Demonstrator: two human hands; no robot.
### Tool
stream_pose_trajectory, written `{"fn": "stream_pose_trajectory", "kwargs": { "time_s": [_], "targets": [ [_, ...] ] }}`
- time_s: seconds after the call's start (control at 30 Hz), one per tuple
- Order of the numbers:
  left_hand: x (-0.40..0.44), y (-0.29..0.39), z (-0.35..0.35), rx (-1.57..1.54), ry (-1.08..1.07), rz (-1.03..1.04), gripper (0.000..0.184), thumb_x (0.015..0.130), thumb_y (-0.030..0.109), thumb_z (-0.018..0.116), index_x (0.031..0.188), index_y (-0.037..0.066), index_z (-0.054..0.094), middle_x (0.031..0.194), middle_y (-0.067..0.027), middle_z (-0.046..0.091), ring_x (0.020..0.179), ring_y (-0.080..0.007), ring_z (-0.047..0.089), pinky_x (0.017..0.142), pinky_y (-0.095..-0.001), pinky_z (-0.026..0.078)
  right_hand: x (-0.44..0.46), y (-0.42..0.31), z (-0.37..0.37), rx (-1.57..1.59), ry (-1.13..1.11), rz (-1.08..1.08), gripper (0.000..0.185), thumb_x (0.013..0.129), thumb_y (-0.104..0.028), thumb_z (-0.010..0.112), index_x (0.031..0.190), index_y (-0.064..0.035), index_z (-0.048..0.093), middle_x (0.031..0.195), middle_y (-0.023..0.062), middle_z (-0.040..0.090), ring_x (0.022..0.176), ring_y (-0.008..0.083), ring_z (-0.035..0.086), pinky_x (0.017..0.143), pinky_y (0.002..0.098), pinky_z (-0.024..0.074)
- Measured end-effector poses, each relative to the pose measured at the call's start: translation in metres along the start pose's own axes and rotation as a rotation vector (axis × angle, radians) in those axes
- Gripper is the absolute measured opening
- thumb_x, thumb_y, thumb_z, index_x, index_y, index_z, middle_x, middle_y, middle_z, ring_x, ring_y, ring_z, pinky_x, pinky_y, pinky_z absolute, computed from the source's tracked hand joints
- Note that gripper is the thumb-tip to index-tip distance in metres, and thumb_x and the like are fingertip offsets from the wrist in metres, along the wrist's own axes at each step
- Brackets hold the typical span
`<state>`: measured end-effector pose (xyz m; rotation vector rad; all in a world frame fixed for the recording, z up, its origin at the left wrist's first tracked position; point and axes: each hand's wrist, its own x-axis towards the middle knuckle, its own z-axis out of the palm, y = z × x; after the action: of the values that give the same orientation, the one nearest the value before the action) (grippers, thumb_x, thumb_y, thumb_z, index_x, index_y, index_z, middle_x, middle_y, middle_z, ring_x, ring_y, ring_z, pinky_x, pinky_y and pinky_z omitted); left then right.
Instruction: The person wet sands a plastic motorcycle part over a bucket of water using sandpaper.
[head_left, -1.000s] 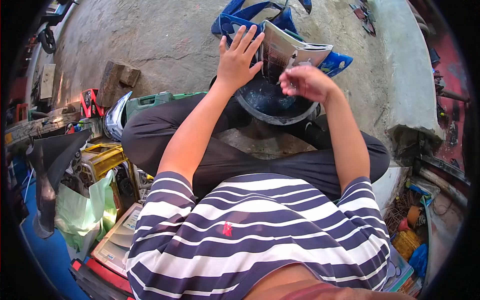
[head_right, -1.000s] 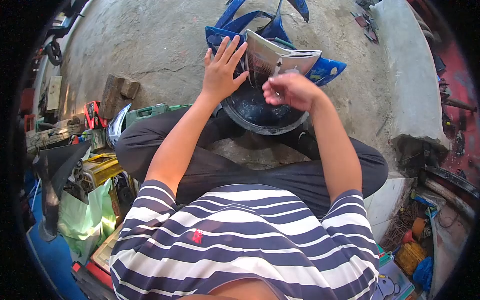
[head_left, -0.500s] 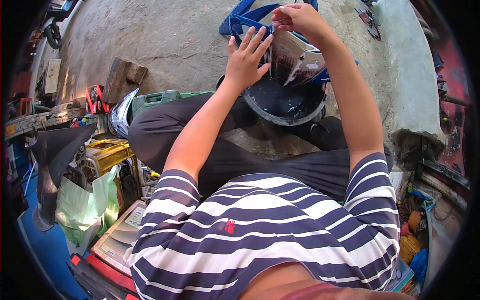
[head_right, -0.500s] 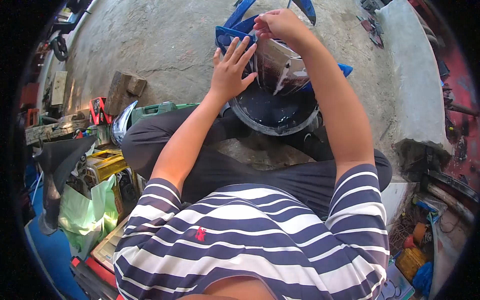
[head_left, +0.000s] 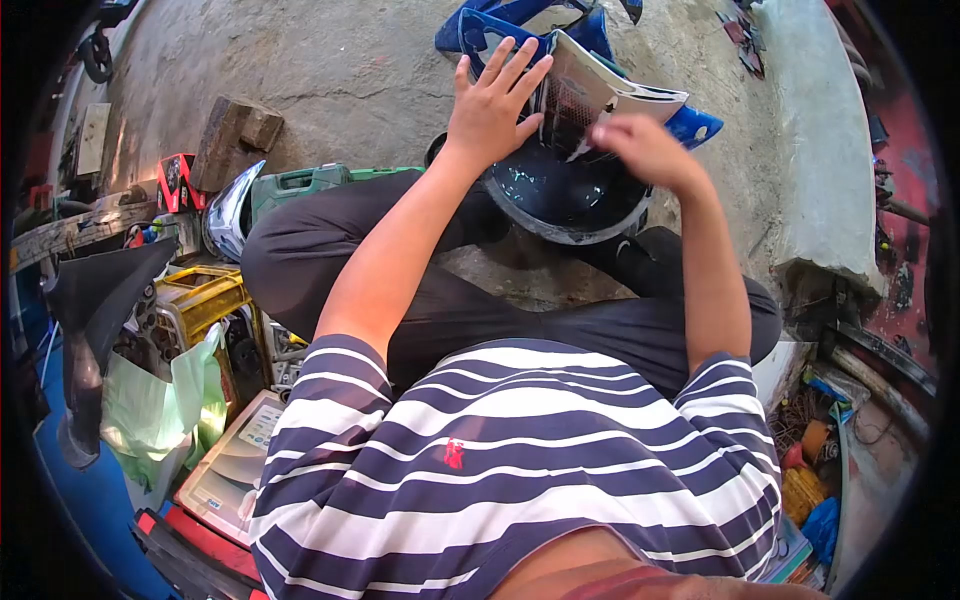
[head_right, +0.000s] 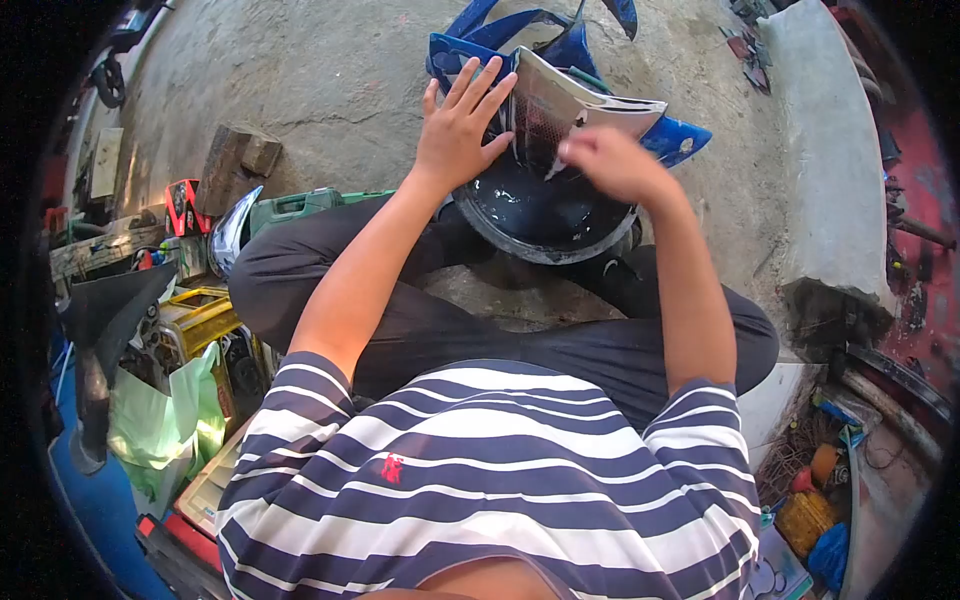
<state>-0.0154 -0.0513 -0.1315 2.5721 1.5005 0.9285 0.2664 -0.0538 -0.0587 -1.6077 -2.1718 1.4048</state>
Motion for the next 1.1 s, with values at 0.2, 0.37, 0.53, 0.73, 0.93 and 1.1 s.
{"fn": "stream_pose_trajectory", "kwargs": {
  "time_s": [0.2,0.37,0.53,0.73,0.93,1.1],
  "targets": [
    [0.001,0.001,0.003,-0.020,0.024,-0.004,0.092,0.086,0.039,0.087,0.168,0.028,0.047,0.179,-0.0017,0.037,0.165,-0.0282,0.034,0.124,-0.0707,0.028,0.008,0.062,0.080,-0.414,-0.337,0.271,0.049,0.101,-0.031,0.062,0.136,0.0010,0.074,0.133,0.0268,0.075,0.132,0.0454,0.067,0.113,0.0475,0.0512],
    [0.002,0.001,0.003,-0.027,0.021,-0.009,0.091,0.086,0.038,0.087,0.167,0.029,0.048,0.179,-0.0023,0.038,0.165,-0.0296,0.034,0.124,-0.0718,0.028,0.065,0.154,0.145,-0.547,-0.365,0.207,0.038,0.094,-0.022,0.060,0.114,0.0024,0.081,0.127,0.0306,0.075,0.121,0.0462,0.073,0.106,0.0512,0.0564],
    [0.002,-0.006,0.002,-0.006,0.023,0.002,0.089,0.084,0.041,0.089,0.165,0.030,0.052,0.179,-0.0024,0.038,0.166,-0.0292,0.033,0.123,-0.0718,0.027,0.081,0.171,0.153,-0.399,-0.468,0.167,0.040,0.102,-0.025,0.059,0.123,0.0048,0.076,0.121,0.0293,0.076,0.106,0.0433,0.076,0.097,0.0488,0.0604],
    [0.006,-0.019,0.004,-0.019,0.060,-0.010,0.086,0.083,0.044,0.090,0.162,0.033,0.057,0.179,-0.0011,0.039,0.166,-0.0290,0.032,0.122,-0.0738,0.026,0.018,0.100,0.101,0.695,-0.258,0.501,0.030,0.112,-0.022,0.058,0.114,0.0040,0.073,0.089,0.0102,0.074,0.080,0.0229,0.073,0.077,0.0358,0.0618],
    [0.004,-0.019,0.003,0.013,0.054,-0.009,0.084,0.085,0.043,0.089,0.161,0.035,0.057,0.179,0.0004,0.039,0.166,-0.0288,0.032,0.122,-0.0736,0.025,-0.004,0.026,0.046,0.934,-0.130,0.309,0.028,0.112,-0.021,0.059,0.119,0.0033,0.072,0.093,0.0082,0.075,0.084,0.0200,0.074,0.080,0.0333,0.0614],
    [0.004,-0.017,0.000,0.011,0.040,-0.010,0.084,0.084,0.040,0.089,0.161,0.035,0.056,0.178,0.0006,0.039,0.165,-0.0294,0.032,0.121,-0.0754,0.025,0.006,-0.028,0.005,0.772,-0.022,0.072,0.030,0.113,-0.023,0.063,0.128,0.0019,0.072,0.102,0.0066,0.076,0.092,0.0152,0.075,0.088,0.0307,0.0615]
  ]
}}
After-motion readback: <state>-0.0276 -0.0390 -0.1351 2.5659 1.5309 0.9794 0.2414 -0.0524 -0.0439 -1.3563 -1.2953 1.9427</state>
